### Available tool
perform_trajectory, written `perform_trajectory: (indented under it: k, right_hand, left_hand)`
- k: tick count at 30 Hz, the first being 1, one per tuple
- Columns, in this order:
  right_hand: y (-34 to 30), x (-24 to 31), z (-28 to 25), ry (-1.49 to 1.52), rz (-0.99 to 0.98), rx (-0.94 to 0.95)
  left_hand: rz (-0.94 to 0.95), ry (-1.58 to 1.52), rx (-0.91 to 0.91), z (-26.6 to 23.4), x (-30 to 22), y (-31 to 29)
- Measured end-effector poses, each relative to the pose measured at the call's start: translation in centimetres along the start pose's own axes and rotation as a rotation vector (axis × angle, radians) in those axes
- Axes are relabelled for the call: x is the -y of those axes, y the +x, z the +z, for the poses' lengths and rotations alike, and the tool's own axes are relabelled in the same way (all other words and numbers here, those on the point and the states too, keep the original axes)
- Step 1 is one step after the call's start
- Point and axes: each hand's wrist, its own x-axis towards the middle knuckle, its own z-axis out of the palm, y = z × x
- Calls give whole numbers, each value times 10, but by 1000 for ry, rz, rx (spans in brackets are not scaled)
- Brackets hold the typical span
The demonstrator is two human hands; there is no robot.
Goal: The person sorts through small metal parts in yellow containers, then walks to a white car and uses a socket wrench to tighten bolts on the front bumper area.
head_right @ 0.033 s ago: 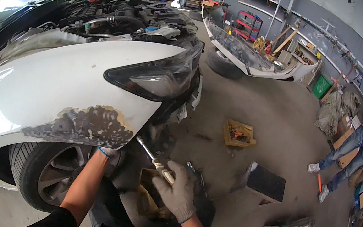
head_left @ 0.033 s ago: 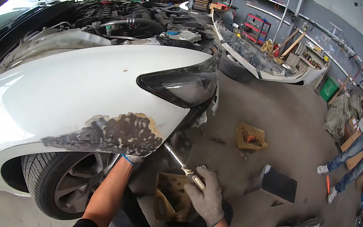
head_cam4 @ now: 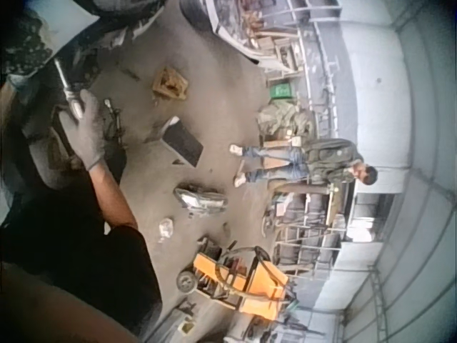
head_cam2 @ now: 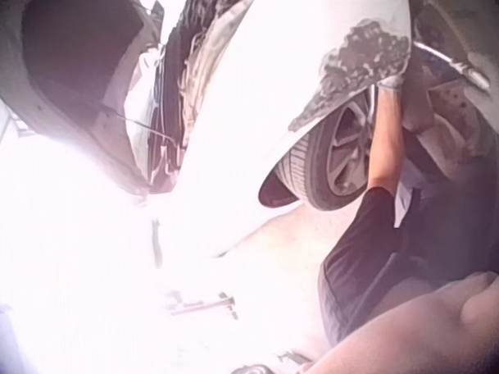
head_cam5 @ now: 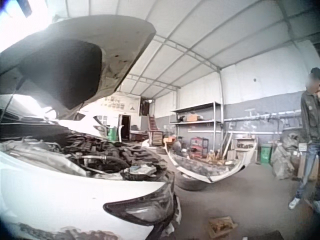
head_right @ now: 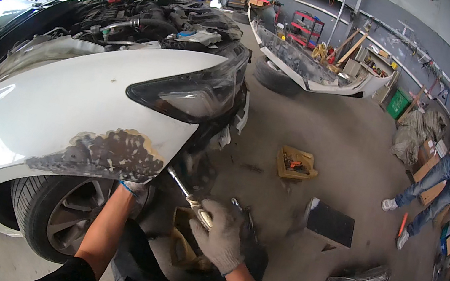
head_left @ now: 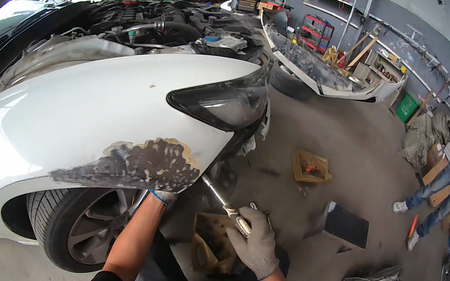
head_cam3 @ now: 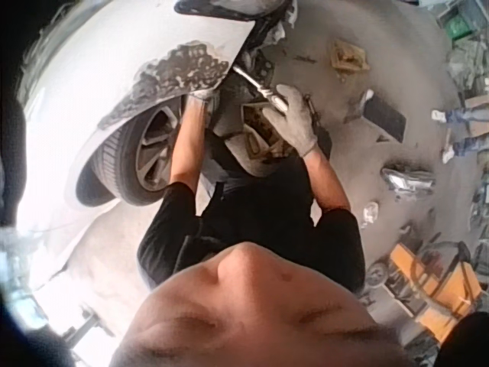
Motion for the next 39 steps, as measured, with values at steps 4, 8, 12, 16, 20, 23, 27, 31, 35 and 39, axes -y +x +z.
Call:
perform_trajectory:
  k: [4, 8, 12, 16, 20, 23, 27, 31, 35, 39]
  right_hand:
    - [7, 21, -1, -65, -17, 13]
    - [-1, 8, 0, 263, 397, 156]
    - [-2, 23, -2, 158, 81, -52]
    - [-11, 0, -2, -281, -119, 89]
    - [-3, 10, -1, 356, 517, 176]
    - [-2, 14, -10, 177, 177, 20]
    - [4, 1, -7, -350, -249, 78]
    - [-3, 1, -12, 138, 455, 303]
    - [-2, 6, -4, 92, 49, -30]
    - [0, -5, -2, -230, -206, 17]
  left_hand:
    - [31, -90, -40, -32, 9, -16]
    - [19, 1216, -53, -66, 31, -38]
    - [-68, 1332, -139, -47, 10, -30]
    - [100, 2081, 12, -6, -8, -10]
    - [242, 1918, -60, -16, -7, -14]
    - [209, 2064, -13, -12, 1, -8]
    - [-9, 1156, -116, -78, 15, -44]
    - [-108, 1740, -64, 5, -11, -9]
    - [40, 1447, -172, -8, -1, -8]
    - [-16, 1057, -303, -25, 2, -16]
